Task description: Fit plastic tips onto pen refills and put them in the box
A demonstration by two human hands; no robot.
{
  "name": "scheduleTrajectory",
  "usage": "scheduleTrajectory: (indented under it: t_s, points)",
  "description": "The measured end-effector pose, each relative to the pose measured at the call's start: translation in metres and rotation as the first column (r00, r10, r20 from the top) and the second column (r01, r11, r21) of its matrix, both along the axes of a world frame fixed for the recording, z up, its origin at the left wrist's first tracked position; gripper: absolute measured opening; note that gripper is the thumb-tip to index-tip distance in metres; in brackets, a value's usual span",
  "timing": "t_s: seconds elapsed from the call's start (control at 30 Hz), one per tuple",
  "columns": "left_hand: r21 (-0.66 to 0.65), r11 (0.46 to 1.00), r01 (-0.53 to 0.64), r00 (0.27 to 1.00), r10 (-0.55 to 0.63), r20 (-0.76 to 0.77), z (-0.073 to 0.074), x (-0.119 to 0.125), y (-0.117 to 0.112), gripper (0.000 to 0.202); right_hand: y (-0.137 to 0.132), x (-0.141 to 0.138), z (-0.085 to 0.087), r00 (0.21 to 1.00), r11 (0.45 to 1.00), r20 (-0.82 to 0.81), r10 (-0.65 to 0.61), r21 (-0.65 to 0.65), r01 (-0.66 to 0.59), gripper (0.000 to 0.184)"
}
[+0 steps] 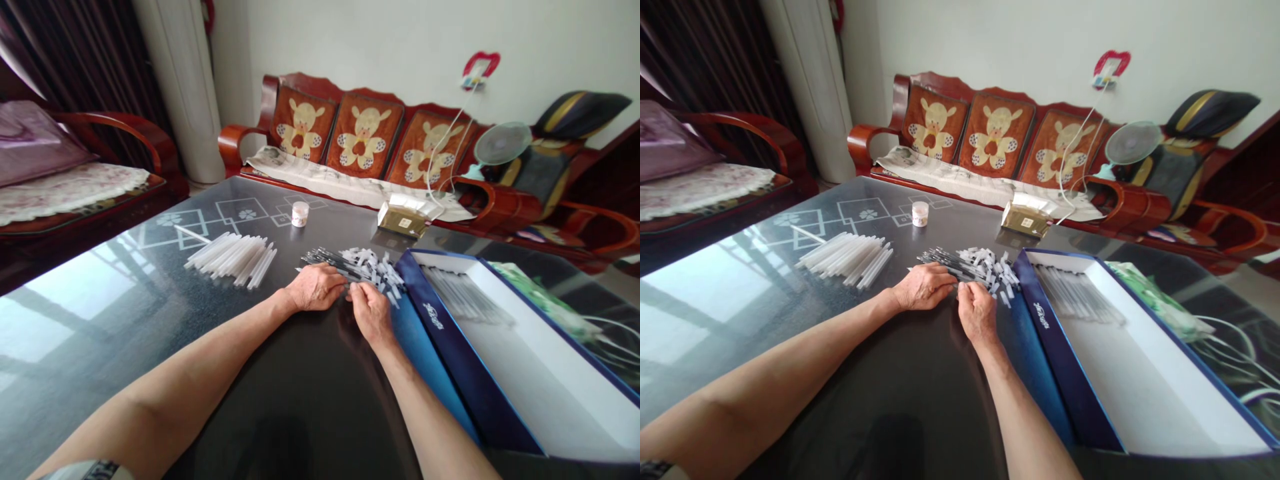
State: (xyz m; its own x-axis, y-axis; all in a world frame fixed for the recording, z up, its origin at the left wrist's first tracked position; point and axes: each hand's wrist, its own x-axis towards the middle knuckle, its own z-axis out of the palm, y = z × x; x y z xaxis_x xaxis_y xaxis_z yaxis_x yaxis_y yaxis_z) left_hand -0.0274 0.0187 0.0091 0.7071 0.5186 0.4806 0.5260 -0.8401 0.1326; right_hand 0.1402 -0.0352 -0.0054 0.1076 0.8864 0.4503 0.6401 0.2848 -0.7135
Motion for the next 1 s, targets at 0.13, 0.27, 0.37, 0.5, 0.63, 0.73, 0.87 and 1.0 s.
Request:
scheduleTrajectory:
  t_s: [0.13, 0.27, 0.37, 0.5, 0.63, 0.73, 0.87, 1.0]
  points:
    - [0.006, 1.0, -0.001, 1.0, 0.001, 0.006, -0.0005, -0.0008, 0.0001, 0.026, -0.0004, -0.0014, 0.0019, 0.999, 0.999, -0.005, -0.04, 0.002, 0.04, 0.039]
    - [0.007, 1.0, -0.008, 1.0, 0.008, 0.004, -0.0002, -0.0022, 0.0001, 0.025, -0.0005, 0.0, -0.0016, 0.996, 1.0, -0.094, 0.003, -0.028, -0.006, 0.02]
    - [0.006, 1.0, -0.01, 1.0, 0.01, -0.006, -0.0003, -0.0023, 0.0002, 0.024, 0.0013, 0.0017, -0.0042, 0.997, 1.0, -0.068, 0.03, -0.001, -0.03, 0.019]
    - [0.013, 1.0, 0.007, 1.0, -0.007, -0.008, -0.0016, -0.0016, 0.001, 0.024, 0.0032, 0.0013, -0.0032, 1.0, 1.0, 0.0, 0.023, 0.014, -0.023, 0.033]
    - [0.022, 1.0, 0.008, 1.0, -0.008, -0.007, -0.0038, -0.0016, 0.0018, 0.024, 0.0011, -0.001, 0.0004, 0.999, 0.999, -0.022, -0.027, -0.024, 0.027, 0.037]
    - [0.027, 1.0, 0.004, 1.0, -0.003, -0.01, -0.0047, -0.0017, 0.0019, 0.024, -0.0003, -0.0009, 0.0008, 0.999, 0.999, -0.039, -0.013, -0.04, 0.012, 0.022]
    - [0.033, 0.999, 0.011, 1.0, -0.011, -0.004, -0.0047, -0.0012, 0.0016, 0.024, 0.0018, 0.0011, -0.0019, 1.0, 0.999, -0.004, 0.021, -0.026, -0.022, 0.025]
    - [0.036, 0.999, 0.021, 1.0, -0.021, 0.0, -0.0049, -0.001, 0.0014, 0.025, 0.0038, 0.0003, -0.0031, 0.999, 1.0, 0.048, -0.004, -0.013, 0.005, 0.04]
